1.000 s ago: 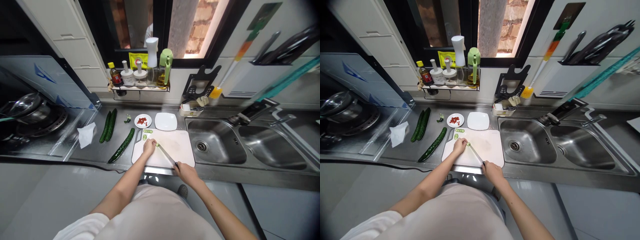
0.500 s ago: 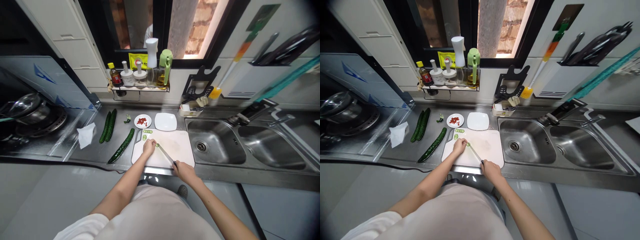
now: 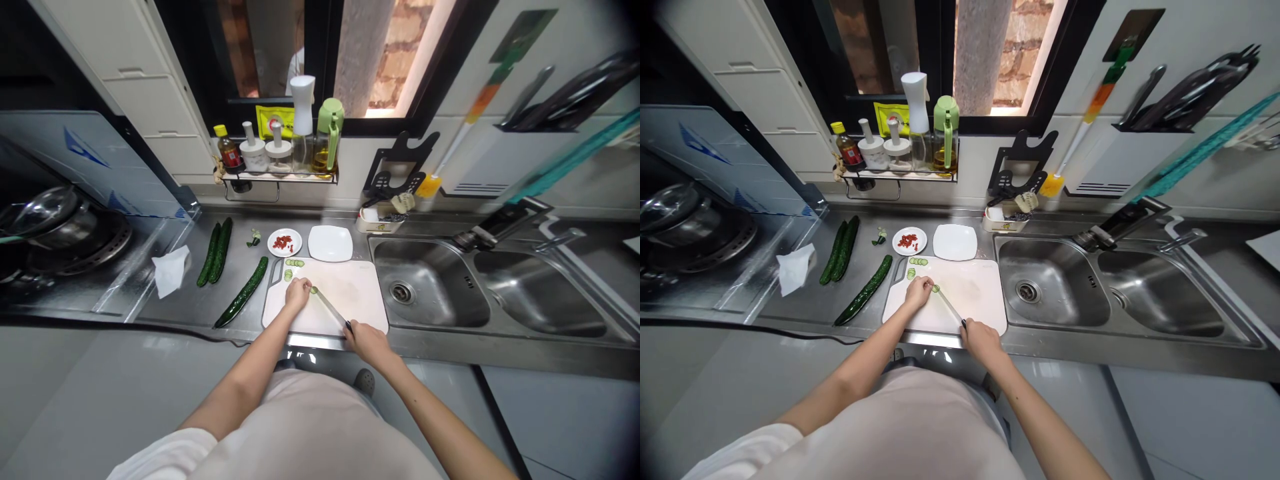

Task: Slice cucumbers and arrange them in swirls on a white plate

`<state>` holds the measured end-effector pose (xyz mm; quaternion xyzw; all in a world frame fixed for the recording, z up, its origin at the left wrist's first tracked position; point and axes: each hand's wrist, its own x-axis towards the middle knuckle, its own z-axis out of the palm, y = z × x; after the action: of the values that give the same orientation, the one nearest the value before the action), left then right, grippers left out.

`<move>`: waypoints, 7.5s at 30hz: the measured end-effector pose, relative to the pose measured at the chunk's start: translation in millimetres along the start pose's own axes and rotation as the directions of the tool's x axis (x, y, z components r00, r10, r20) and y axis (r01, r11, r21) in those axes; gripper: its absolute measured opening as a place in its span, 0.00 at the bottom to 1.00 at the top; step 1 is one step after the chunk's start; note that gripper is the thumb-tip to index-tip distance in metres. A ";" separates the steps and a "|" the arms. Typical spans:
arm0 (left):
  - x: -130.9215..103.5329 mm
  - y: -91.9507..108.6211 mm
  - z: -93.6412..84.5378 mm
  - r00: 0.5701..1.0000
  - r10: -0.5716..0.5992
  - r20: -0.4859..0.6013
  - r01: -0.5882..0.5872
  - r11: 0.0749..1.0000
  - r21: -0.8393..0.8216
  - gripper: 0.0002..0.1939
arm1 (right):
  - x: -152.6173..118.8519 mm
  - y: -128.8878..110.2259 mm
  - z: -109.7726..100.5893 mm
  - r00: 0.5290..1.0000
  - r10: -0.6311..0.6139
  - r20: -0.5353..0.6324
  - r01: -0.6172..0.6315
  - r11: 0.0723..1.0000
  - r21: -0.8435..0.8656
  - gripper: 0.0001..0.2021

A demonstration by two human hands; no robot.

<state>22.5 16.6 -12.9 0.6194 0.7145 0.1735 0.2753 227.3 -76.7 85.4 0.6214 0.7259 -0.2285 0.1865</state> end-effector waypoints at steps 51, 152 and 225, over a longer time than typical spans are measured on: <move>-2.1 -0.4 -2.3 0.999 0.033 -0.007 -0.033 0.999 -0.011 0.09 | -15.7 25.0 11.0 0.998 0.059 -0.035 -0.055 0.993 0.106 0.18; 28.3 11.2 3.2 0.992 -0.104 -0.073 0.083 0.964 -0.254 0.08 | 32.3 17.6 19.5 0.972 0.210 -0.104 -0.171 0.938 0.302 0.22; 29.0 7.7 15.2 0.986 -0.160 -0.053 0.158 0.986 -0.055 0.09 | 12.3 13.1 6.8 1.000 0.016 -0.022 -0.015 0.999 0.044 0.19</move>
<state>35.5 45.0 -25.5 0.5480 0.7646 0.1867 0.2835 238.2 -68.9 71.6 0.6334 0.7179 -0.2358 0.1666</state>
